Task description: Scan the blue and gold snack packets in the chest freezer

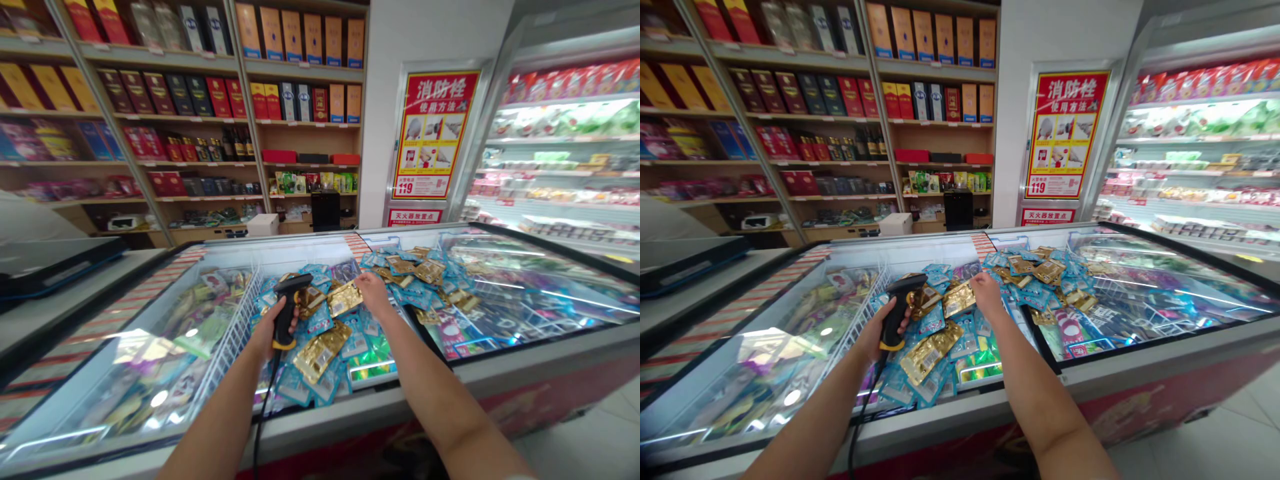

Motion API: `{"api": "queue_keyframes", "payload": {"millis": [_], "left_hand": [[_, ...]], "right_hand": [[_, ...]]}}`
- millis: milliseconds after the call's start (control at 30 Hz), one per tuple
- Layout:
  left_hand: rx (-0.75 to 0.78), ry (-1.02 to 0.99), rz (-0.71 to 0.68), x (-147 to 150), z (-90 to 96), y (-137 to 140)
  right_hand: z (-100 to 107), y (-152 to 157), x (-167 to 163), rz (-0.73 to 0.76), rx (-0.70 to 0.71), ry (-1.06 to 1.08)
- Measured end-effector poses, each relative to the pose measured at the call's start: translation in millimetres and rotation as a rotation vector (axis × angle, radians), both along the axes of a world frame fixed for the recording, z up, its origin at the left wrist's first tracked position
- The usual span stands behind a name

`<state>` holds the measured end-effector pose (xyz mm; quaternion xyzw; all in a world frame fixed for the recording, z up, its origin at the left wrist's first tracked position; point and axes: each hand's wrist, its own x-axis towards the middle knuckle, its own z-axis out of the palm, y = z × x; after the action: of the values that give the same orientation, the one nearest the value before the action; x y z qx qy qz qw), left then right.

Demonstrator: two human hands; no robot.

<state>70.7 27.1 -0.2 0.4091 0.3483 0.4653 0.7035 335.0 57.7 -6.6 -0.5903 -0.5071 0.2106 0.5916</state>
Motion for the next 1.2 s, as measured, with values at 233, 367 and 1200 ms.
{"api": "queue_keyframes", "payload": {"millis": [233, 367, 1200], "left_hand": [[0.004, -0.040, -0.008, 0, -1.3, 1], [-0.015, -0.034, 0.007, 0, -0.8, 1], [-0.105, -0.025, 0.011, 2, 5.5, -2]], "right_hand": [[3, -4, 8, -0.192, 0.157, 0.166], [4, -3, 2, -0.095, 0.121, 0.459], [-37, 21, -18, 0.139, -0.005, -0.041]]}}
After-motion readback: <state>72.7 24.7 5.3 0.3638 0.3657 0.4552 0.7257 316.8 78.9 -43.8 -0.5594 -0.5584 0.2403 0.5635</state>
